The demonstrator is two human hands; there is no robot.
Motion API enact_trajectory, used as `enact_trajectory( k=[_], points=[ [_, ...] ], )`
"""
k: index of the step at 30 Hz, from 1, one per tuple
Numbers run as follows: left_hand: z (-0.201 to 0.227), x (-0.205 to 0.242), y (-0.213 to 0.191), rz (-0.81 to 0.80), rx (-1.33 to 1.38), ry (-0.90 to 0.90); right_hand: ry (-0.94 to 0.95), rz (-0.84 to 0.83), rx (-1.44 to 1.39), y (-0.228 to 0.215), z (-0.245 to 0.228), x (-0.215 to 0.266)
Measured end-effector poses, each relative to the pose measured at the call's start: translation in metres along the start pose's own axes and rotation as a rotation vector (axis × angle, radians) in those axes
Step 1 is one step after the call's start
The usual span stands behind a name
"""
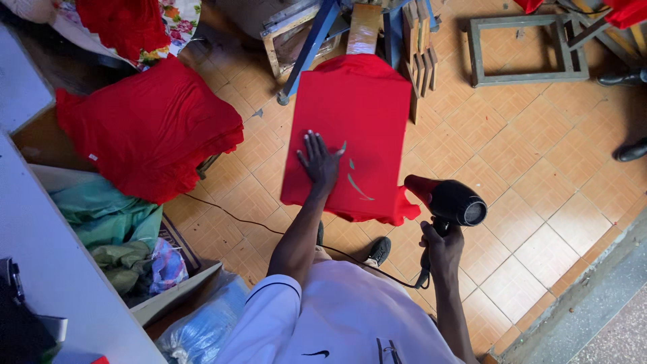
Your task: The person uses a handheld heat gun to apply heat to a green graphic on a red t-shirt laid flat on a wooden board. The person repeatedly moves the heat gun over the design while smoothing the fabric with the other hand.
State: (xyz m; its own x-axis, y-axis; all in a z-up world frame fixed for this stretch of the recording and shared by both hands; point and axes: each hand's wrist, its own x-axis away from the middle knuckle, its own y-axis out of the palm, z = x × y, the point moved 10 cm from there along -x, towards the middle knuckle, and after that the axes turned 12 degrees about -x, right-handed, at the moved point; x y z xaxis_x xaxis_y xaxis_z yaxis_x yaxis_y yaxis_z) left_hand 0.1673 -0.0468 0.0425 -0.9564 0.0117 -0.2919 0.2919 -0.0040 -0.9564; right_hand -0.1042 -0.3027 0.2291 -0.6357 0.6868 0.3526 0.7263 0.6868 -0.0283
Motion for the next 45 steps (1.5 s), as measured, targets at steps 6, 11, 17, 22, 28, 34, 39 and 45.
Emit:
enact_trajectory(
  k=[6,11,17,22,28,34,39,45],
  points=[
    [0.154,0.073,-0.015,0.047,0.208,0.512,-0.029,0.073,-0.075,-0.035,0.026,-0.012],
    [0.246,0.199,0.05,-0.613,0.578,0.803,-0.017,0.181,-0.123,-0.079,0.052,-0.011],
    [0.229,0.203,0.084,-0.936,0.511,0.521,0.015,0.281,-0.114,-0.133,0.058,0.011],
    [0.192,0.158,0.091,-0.939,0.652,0.192,0.024,0.302,-0.019,-0.162,0.048,0.005],
    [0.172,0.136,0.072,-0.829,0.97,-0.067,-0.044,0.265,0.053,-0.141,0.012,-0.03],
    [0.07,0.123,0.043,-0.824,0.69,-0.525,0.086,-0.087,0.19,-0.049,0.046,-0.035],
    [0.005,0.087,0.08,-0.619,0.82,-0.587,0.002,-0.271,0.272,0.027,0.062,-0.064],
    [-0.009,0.08,0.127,-0.714,0.786,-0.514,-0.12,-0.233,0.286,0.076,-0.002,-0.106]
  ],
)
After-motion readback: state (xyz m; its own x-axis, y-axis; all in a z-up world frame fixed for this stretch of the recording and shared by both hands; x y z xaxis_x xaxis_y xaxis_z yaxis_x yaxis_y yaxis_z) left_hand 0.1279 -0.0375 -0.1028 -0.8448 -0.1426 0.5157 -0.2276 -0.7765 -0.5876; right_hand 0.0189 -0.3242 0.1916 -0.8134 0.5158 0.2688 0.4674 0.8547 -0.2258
